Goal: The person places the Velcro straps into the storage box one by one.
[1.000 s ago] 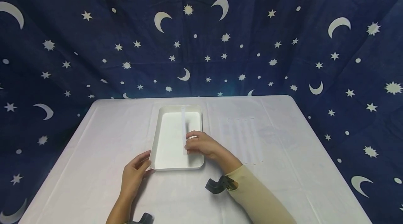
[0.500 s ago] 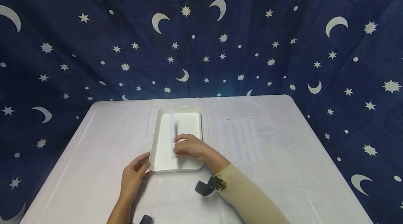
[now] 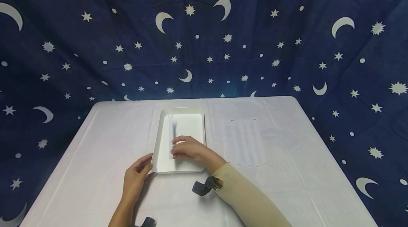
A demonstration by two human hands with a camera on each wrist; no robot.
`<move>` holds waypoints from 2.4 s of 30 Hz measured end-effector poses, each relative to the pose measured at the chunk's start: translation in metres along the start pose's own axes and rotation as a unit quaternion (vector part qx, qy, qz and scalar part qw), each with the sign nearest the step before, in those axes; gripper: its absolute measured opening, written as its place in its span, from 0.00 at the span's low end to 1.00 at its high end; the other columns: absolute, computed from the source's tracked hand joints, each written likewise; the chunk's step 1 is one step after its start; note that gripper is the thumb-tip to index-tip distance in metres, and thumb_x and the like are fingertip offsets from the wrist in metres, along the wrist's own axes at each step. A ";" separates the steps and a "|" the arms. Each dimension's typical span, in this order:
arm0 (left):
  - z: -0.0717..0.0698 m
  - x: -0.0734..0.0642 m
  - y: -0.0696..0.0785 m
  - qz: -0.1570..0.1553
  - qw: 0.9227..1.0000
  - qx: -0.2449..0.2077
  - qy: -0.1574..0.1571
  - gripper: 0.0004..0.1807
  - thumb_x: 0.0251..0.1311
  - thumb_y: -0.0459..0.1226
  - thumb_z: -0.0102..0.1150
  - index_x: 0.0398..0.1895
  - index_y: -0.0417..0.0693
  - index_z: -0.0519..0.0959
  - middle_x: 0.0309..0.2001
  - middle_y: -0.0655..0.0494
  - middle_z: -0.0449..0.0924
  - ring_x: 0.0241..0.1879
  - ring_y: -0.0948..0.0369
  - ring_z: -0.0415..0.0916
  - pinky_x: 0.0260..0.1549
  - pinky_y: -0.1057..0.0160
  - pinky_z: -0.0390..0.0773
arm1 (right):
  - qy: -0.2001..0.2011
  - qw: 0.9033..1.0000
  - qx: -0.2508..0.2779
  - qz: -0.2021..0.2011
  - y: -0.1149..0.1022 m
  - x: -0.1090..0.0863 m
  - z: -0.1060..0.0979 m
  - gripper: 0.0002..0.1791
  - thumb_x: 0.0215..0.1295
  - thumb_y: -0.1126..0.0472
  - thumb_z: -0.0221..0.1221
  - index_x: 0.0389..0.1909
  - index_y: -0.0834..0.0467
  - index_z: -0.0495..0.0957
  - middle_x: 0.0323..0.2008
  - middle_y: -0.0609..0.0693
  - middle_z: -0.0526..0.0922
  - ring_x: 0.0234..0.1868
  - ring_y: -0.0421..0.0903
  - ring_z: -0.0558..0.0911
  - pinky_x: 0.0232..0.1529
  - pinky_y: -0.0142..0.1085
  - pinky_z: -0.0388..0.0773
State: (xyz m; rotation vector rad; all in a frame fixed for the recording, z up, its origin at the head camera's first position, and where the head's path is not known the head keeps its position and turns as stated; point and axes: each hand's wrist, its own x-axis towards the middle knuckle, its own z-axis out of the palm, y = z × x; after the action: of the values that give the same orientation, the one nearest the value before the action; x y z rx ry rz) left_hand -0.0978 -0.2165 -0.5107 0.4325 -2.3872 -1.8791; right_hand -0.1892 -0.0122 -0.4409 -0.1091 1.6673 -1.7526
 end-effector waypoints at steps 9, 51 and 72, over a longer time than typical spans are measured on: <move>-0.002 0.000 -0.001 0.000 1.000 -0.009 -0.005 0.21 0.66 0.34 0.58 0.62 0.42 0.74 0.61 0.41 0.76 0.51 0.59 0.82 0.42 0.67 0.88 | 0.012 1.000 -0.008 0.017 0.004 0.015 0.007 0.23 0.58 0.76 0.59 0.56 0.67 0.71 0.28 0.52 0.79 0.25 0.41 0.82 0.39 0.31 0.88; -0.001 0.000 0.000 0.002 1.000 0.007 -0.001 0.20 0.65 0.35 0.58 0.61 0.44 0.76 0.59 0.43 0.78 0.54 0.54 0.81 0.43 0.69 0.87 | 0.062 0.994 -0.077 0.056 0.013 0.042 0.024 0.15 0.53 0.77 0.63 0.41 0.66 0.73 0.22 0.54 0.79 0.20 0.42 0.80 0.33 0.34 0.89; 0.002 -0.001 0.002 0.004 1.000 0.027 0.014 0.20 0.65 0.36 0.58 0.60 0.44 0.77 0.59 0.44 0.78 0.56 0.47 0.79 0.41 0.69 0.87 | 0.083 0.964 -0.252 0.013 -0.004 0.028 0.016 0.11 0.54 0.67 0.68 0.39 0.63 0.82 0.22 0.54 0.85 0.22 0.44 0.86 0.28 0.27 0.85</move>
State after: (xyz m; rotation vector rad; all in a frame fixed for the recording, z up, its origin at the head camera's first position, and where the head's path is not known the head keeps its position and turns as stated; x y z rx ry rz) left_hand -0.0976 -0.2143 -0.5094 0.4492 -2.4218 -1.7978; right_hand -0.2034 -0.0408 -0.4460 -0.1727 2.1991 -1.3097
